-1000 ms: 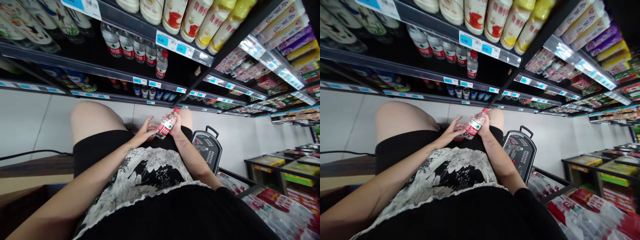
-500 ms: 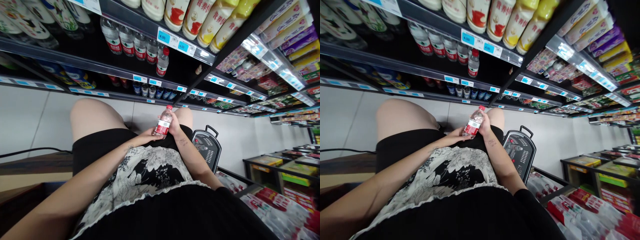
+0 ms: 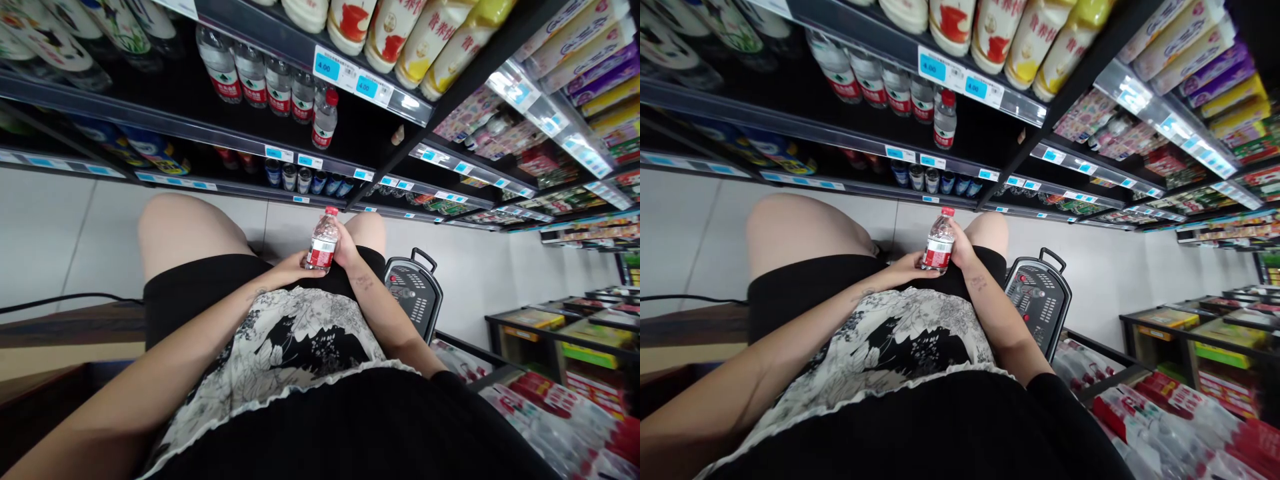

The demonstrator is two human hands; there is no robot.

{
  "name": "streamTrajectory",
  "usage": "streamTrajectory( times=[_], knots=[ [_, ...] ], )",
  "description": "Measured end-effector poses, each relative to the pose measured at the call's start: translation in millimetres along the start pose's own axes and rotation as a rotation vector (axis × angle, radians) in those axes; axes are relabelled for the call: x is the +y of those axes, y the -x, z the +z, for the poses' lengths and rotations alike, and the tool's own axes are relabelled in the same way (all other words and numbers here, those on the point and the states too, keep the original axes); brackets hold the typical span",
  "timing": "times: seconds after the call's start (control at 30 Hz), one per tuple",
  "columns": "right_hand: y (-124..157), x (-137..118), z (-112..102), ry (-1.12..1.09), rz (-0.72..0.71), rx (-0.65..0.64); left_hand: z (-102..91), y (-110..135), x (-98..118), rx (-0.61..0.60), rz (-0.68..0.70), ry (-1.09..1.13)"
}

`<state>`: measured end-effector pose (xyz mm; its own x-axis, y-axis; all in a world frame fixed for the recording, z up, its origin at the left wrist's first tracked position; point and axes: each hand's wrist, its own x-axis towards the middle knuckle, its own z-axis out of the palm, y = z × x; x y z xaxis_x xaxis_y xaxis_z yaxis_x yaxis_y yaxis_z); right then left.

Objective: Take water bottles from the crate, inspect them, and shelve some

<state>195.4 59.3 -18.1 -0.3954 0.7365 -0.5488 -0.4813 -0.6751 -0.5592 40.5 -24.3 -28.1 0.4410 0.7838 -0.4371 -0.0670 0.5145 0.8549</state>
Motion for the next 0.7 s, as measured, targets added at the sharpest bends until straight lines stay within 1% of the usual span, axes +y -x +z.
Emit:
streamTrajectory(
  times=[0.27, 0.47, 0.7],
  knots=[
    [2.3, -1.1, 3.1, 0.0, 0.008, 0.028, 0.4, 1.6, 2.4, 0.006, -0.033, -0.01],
    [5.5, -3.6, 6.8, -0.015, -0.001, 0.014, 0.2, 0.4, 0.3, 0.009, -0.018, 0.005],
    [9.3, -5.9, 12.2, -0.006, 0.026, 0.05, -0.8, 0.2, -0.4, 0.019, -0.014, -0.01]
  ],
)
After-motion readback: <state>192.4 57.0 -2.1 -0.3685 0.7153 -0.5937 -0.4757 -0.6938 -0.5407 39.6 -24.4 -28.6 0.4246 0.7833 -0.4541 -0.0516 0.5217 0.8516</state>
